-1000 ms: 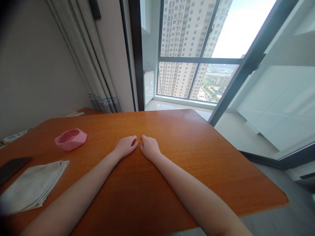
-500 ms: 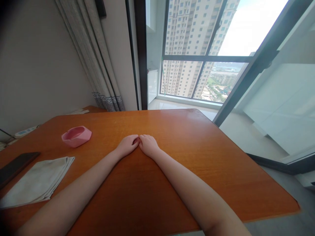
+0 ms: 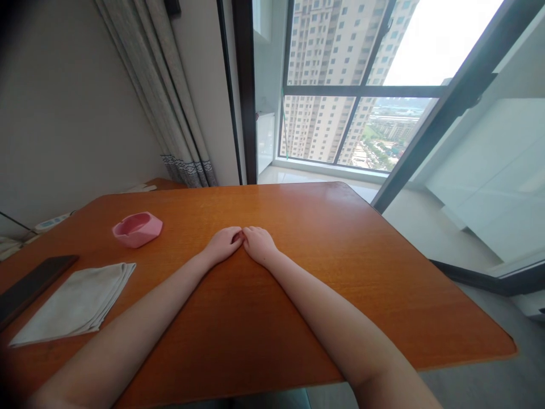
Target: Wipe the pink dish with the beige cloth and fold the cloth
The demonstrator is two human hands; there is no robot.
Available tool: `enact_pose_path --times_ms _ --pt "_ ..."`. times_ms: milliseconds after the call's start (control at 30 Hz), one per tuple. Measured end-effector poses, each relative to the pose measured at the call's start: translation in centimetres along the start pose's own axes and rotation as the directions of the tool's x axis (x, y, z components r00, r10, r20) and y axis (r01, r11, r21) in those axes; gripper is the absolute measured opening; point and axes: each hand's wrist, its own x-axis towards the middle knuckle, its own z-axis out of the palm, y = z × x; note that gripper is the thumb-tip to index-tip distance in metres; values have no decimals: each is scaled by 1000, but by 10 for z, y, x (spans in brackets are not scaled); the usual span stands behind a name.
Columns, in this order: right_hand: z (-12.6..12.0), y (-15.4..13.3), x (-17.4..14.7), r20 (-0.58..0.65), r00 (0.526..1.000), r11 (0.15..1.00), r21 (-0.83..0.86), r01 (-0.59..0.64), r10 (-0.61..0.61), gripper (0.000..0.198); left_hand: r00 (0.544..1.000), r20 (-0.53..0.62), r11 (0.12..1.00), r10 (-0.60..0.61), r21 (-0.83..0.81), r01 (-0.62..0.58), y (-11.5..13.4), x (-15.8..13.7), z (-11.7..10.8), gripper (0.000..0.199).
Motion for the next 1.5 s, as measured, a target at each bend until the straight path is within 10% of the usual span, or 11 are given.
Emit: enact_pose_path --times_ms 500,667,733,833,900,1100,1333,1500 --pt "1 0 0 4 1000 1000 2 4 -4 21 999 33 999 -7 50 6 3 -1 -1 22" --pt "1 0 -1 -2 1000 999 42 3 -3 27 994 -110 973 -22 228 46 12 -8 -36 18" --pt "0 0 -1 2 1000 998 56 2 -2 29 940 -328 937 -92 291 193 5 -15 -64 19" --pt "-1 0 -1 -4 1000 998 59 2 -1 29 686 -680 811 -259 233 537 -25 -37 -105 46" --pt "-2 -1 -1 -6 1000 998 58 1 -1 29 588 -708 719 -392 164 676 -52 -56 -120 61" --pt "-2 -1 -1 9 1000 998 58 -9 9 29 634 -396 551 -664 315 773 -107 -90 -117 43" --pt "-4 -4 -1 3 1000 996 87 -30 30 28 732 -458 657 -505 347 670 -118 -86 -112 23" --pt "-3 -5 -1 -50 971 922 329 -203 232 41 810 -519 812 -273 327 484 -69 -63 -96 17"
